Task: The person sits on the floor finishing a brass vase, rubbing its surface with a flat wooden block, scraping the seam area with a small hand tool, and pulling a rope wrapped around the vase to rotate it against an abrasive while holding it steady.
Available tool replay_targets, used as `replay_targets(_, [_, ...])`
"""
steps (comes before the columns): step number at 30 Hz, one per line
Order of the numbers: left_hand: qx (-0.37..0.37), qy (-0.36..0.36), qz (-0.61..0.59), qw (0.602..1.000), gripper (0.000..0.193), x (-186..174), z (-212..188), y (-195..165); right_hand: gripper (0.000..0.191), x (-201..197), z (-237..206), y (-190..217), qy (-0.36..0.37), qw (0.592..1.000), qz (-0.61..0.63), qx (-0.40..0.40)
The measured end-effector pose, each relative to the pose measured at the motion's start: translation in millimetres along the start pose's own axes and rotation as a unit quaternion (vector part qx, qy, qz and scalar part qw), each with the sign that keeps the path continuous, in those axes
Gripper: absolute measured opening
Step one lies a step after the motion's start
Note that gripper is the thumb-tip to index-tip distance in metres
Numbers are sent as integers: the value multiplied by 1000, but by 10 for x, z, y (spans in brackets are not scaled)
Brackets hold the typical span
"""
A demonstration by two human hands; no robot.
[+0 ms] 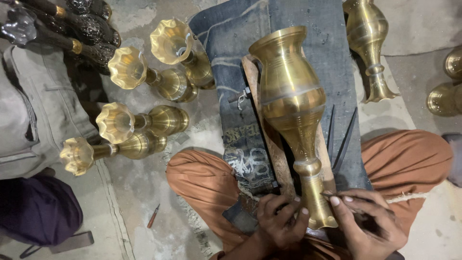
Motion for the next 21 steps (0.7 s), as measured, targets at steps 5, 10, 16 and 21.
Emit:
replay_targets(5, [-3,0,-1,1000,29,-1,-1,-2,19,-4,-19,69,7,999,-30,-29])
replay_targets(10, [3,-2,-4,1000,29,1,9,-15,19,8,7,203,15,998,-40,-37])
replay_targets(16, [5,-9,2,1000,28,19,7,-27,16,65,54,500,50,989,-122,-72])
replay_targets(21, [2,-4,-11,1000,28,24,7,-27,15,88,85,607,54,985,-146,-78])
Point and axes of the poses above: each hand's wrist, its own z-axis towards the middle knuckle, its own x-axis out of the palm, y = z × x, the point moved 8 cm from there along z, towards the middle knuckle, and after that the axes turned 7 degrees about y, right-handed, at the moved point
